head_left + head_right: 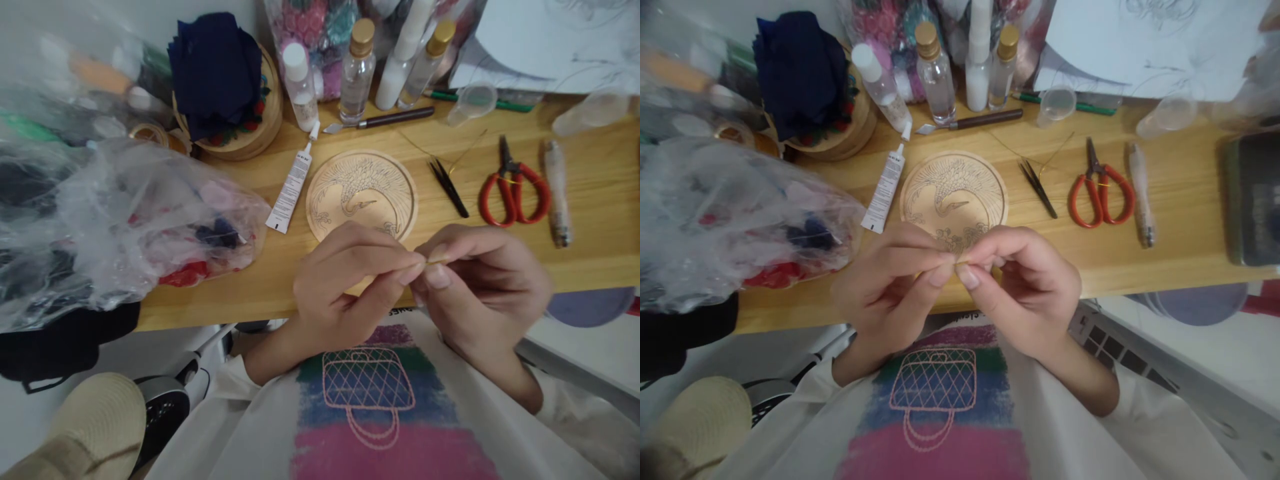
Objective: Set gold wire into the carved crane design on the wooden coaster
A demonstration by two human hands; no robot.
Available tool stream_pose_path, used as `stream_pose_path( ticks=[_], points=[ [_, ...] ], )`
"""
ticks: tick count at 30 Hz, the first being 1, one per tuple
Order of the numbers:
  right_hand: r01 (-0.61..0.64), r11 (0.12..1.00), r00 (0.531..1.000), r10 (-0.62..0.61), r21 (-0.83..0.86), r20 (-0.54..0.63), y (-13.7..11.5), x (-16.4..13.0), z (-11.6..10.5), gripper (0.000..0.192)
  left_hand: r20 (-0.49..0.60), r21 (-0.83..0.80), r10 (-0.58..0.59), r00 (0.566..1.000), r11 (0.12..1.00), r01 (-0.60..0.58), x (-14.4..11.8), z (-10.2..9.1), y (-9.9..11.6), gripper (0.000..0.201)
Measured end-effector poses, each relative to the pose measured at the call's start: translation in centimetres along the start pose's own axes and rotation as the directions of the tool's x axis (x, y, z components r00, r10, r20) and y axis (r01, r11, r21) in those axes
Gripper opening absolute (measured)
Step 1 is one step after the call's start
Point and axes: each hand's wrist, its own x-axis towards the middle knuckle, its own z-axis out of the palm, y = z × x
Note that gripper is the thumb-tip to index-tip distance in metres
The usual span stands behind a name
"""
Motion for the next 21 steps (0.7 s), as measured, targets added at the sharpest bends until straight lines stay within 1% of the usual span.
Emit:
stream_pose_path(
  ticks=[5,9,13,17,19,21],
  points=[
    [-0.012,1.0,1.0,0.012,-0.015,-0.018,0.1,-0.1,-0.1,0.021,0.016,-0.037,-0.002,1.0,0.999,0.003,0.0,-0.1,0.0,0.011],
    [-0.023,0.999,0.999,0.022,-0.022,-0.03,0.1,-0.1,-0.2,0.021,0.001,-0.051,-0.019,1.0,0.998,0.019,-0.1,-0.1,0.0,0.014],
    [-0.073,0.997,0.997,0.072,-0.03,-0.039,0.0,0.2,-0.1,0.02,0.009,-0.131,-0.112,0.994,0.985,0.112,-0.2,0.1,-0.3,0.011],
    [-0.177,0.984,0.984,0.176,-0.03,-0.026,-0.1,0.5,-0.1,0.019,0.063,-0.208,-0.277,0.959,0.936,0.284,-0.2,0.2,-0.8,0.011],
    [-0.217,0.976,0.976,0.217,-0.026,-0.022,-0.2,0.6,-0.1,0.017,0.092,-0.209,-0.304,0.948,0.925,0.317,-0.1,0.1,-1.1,0.012],
    [-0.241,0.97,0.97,0.239,-0.038,-0.042,-0.2,0.7,-0.2,0.013,0.1,-0.172,-0.303,0.948,0.933,0.316,-0.1,0.0,-1.2,0.014]
  ],
)
